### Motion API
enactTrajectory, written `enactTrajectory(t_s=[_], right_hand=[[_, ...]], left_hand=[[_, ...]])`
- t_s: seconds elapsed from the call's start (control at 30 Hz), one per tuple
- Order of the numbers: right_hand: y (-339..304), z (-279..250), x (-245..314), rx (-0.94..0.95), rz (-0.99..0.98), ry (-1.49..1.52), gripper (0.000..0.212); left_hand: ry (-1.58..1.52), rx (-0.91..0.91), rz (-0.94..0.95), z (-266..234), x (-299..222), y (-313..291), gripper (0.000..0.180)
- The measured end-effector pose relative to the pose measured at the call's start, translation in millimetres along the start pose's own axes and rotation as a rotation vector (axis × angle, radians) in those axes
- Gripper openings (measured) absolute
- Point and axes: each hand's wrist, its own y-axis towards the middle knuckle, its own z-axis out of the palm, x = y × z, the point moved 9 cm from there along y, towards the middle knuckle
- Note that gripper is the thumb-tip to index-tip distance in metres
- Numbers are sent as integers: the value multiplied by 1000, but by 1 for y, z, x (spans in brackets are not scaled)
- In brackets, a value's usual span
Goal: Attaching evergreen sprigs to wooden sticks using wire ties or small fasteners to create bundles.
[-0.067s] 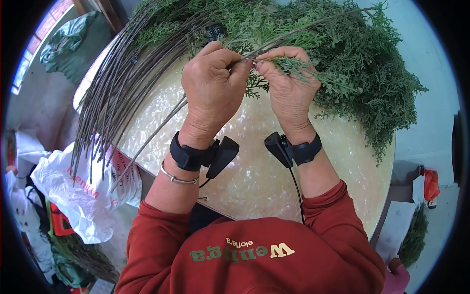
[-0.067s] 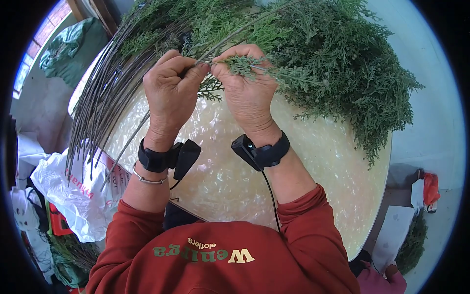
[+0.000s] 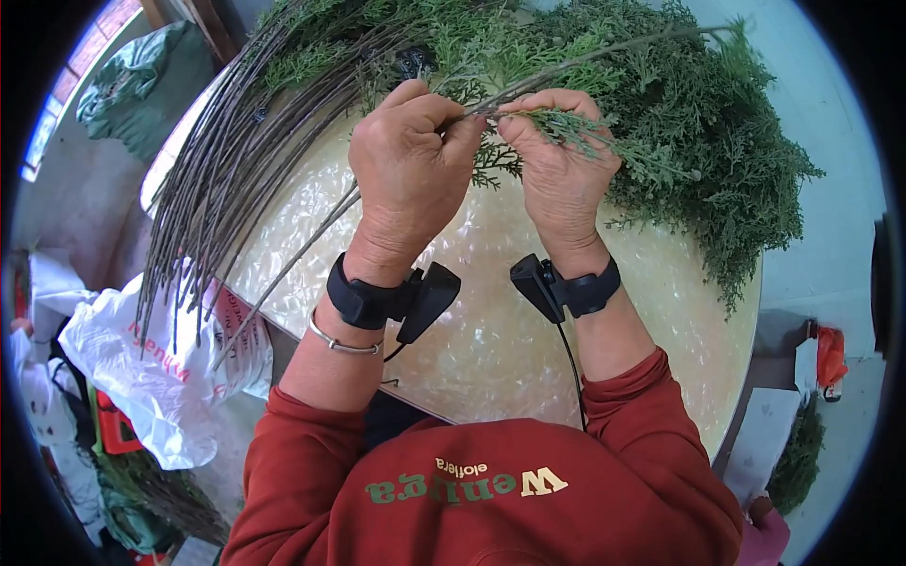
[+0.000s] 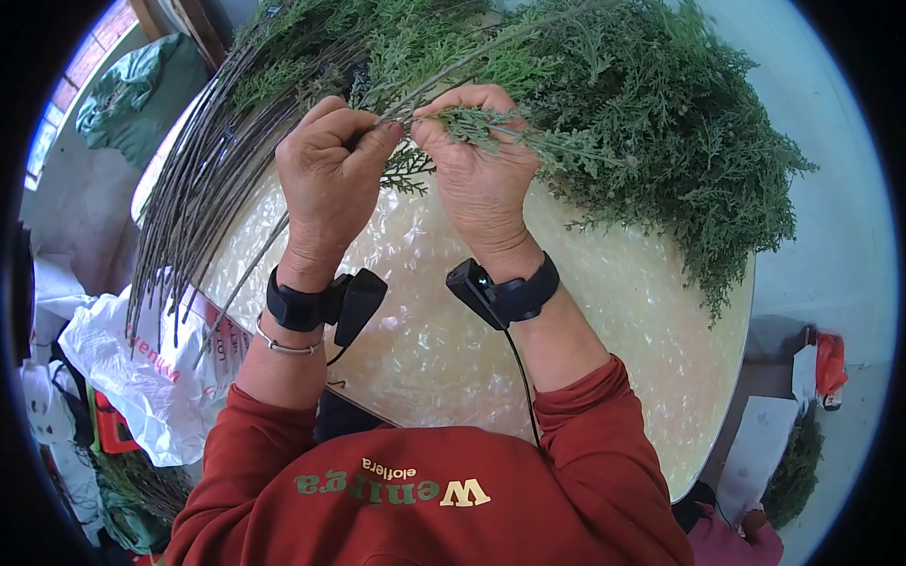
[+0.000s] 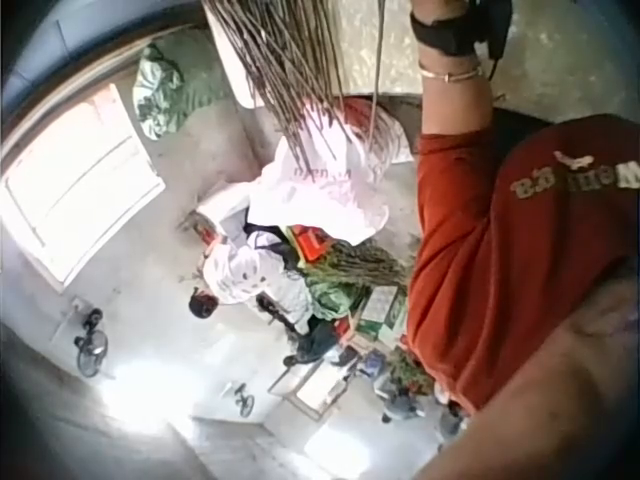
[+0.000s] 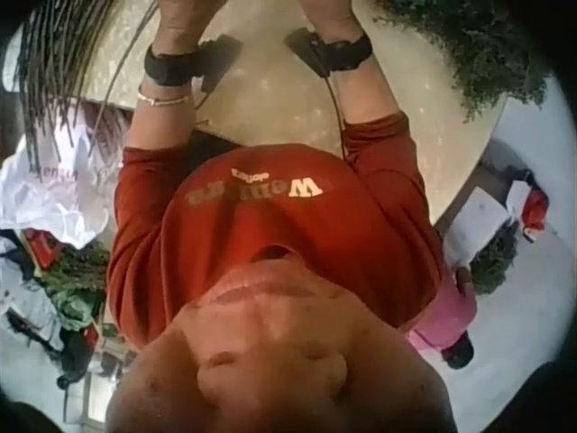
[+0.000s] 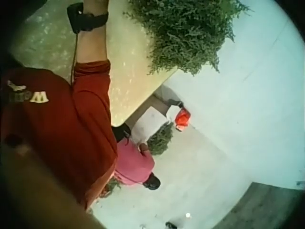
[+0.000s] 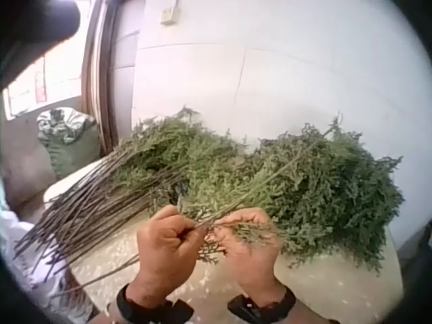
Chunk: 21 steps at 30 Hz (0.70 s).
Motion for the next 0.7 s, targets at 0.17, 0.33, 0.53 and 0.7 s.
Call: enactTrajectory(t_s=[0.17,0.33,0.53,0.7], right_hand=[[0,0,-3,-12,12,40,12],[0,2,-3,50,-55,-19,14],[0,0,-9,22,2,52,13],[-1,1,-5,25,-6,20,12]], left_hand=[[18,-17,23,0,-3,-1,9],[60,-7,18,1,-2,0,10],[72,-4,13,0,-4,-1,10],[42,-10,42,1,-4,-1,10]])
